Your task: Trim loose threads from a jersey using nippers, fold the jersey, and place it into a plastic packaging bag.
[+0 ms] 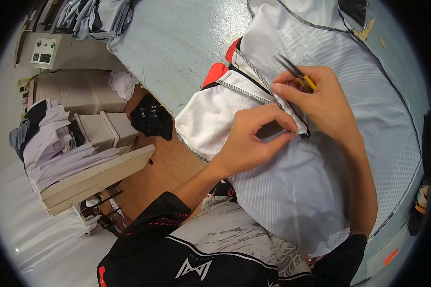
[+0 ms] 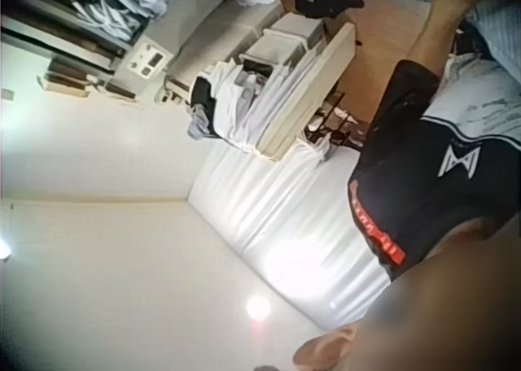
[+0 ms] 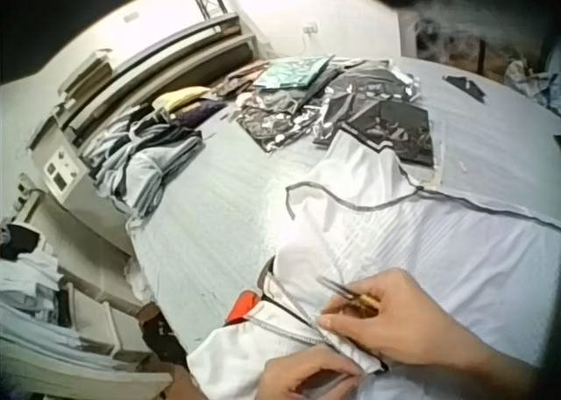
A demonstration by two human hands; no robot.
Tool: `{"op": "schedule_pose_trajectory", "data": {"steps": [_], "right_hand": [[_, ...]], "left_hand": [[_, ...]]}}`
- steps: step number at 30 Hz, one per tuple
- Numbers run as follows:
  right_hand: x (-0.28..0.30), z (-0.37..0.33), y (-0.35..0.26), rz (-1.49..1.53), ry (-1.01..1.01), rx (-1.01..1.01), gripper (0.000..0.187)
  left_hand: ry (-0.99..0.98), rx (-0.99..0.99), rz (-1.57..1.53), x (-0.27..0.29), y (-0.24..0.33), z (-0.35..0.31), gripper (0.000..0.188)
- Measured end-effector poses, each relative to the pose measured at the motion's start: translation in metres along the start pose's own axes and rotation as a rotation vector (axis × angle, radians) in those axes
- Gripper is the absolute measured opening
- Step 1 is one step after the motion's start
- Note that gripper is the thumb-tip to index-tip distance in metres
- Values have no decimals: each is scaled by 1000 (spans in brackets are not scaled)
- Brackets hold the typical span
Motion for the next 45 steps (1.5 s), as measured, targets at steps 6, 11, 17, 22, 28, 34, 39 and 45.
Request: {"op": "schedule_pose_trajectory", "data": {"steps": [6,11,17,22,28,34,39,45], "right_hand": [[7,8,4,-12,37,18,23],[6,8,7,119,-21,-17,26],[-7,1,6,252,-90,-82,25],[-9,-8,-3,218,-128,-138,24],[-4,-14,0,291,-96,-215,24],[7,-23,12,280,-92,-312,27],[5,-25,13,325,-62,-346,29],[13,-25,16,404,-47,-329,37]], "left_hand": [[-13,-25,9,-1,3,2,19],[-47,-39,31,-4,1,3,22],[460,244,-210,39,-4,12,23],[342,371,-94,49,0,25,24],[266,207,-148,50,-9,24,17],[267,96,-242,51,-11,20,14],[248,100,-168,53,-8,16,12],[212,33,-146,52,-7,16,12]]}}
Point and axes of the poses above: each hand's wrist, its own z-axis towards the middle knuckle, its own x-axis out of the back of the hand, y = z × x, the point moved 8 cm from there along z, towards the middle knuckle, and after that the axes turned 2 degrees about y, right-handed, at the moved point
